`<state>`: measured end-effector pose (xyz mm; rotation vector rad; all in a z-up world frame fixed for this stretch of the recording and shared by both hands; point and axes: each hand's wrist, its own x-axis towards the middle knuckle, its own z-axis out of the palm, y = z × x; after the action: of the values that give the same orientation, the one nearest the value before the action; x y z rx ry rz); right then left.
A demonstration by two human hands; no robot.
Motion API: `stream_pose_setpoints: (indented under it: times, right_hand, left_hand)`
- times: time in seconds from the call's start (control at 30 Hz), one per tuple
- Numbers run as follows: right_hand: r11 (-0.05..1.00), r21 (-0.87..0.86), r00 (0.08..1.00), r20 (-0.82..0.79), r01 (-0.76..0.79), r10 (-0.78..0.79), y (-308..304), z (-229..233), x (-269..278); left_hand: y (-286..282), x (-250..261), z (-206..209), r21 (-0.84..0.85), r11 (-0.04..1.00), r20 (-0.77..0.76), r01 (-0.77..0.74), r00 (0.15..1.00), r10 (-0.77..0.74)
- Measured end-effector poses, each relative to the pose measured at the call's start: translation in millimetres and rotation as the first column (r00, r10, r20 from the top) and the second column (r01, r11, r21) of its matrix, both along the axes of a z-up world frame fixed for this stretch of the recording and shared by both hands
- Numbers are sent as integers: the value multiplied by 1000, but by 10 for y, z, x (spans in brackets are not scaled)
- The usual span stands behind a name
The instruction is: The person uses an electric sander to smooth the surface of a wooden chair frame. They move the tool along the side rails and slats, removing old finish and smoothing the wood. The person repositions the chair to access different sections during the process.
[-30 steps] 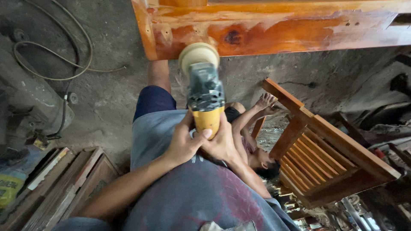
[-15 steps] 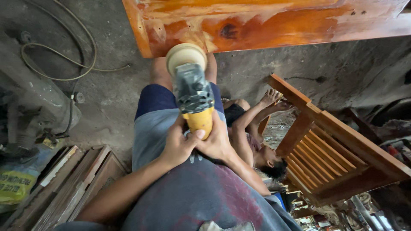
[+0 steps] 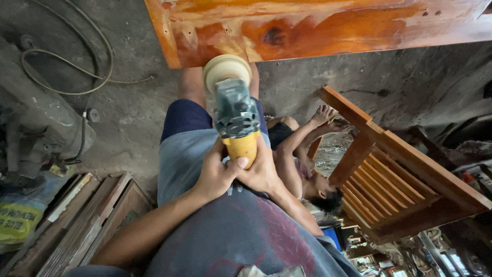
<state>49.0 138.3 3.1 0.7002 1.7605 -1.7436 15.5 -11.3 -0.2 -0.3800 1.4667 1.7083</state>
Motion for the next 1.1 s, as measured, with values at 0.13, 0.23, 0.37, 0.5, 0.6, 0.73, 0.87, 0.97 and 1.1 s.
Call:
stream_pose_setpoints:
  times: [0.13,0.23,0.37,0.5,0.6,0.73,0.87,0.97,1.1]
  right_hand:
    - [997,75,997,63,32,-37,23,-6,82]
    - [986,127,986,117,103,-119,102,-11,246]
    - [977,200,981,164,68,-102,255,35,358]
    - [988,137,993,79,72,-83,234,67,204]
    - [995,103,998,60,19,-25,181,78,-50]
    - [987,128,992,88,-98,87,125,94,-304]
    - [995,76,995,83,-67,61,81,56,-364]
    - [997,73,1000,1,-6,6,99,41,-334]
    - [980,195,989,-134,-35,62,179,46,-325]
  left_hand:
    - [31,-27,13,10,999,35,49,998,-49]
    - [179,-33,-2,35,994,69,99,992,-101]
    - [266,-81,19,86,987,-9,134,991,-133]
    - [248,-90,6,95,992,-20,82,997,-80]
    - [191,-109,-31,91,996,35,19,999,-23]
    - [104,-173,-44,80,996,41,-35,999,32]
    - [48,-255,-12,39,999,14,-23,1000,23]
    - [109,-310,-1,61,998,16,-32,999,31]
    - [191,-359,-20,97,995,10,-30,1000,29]
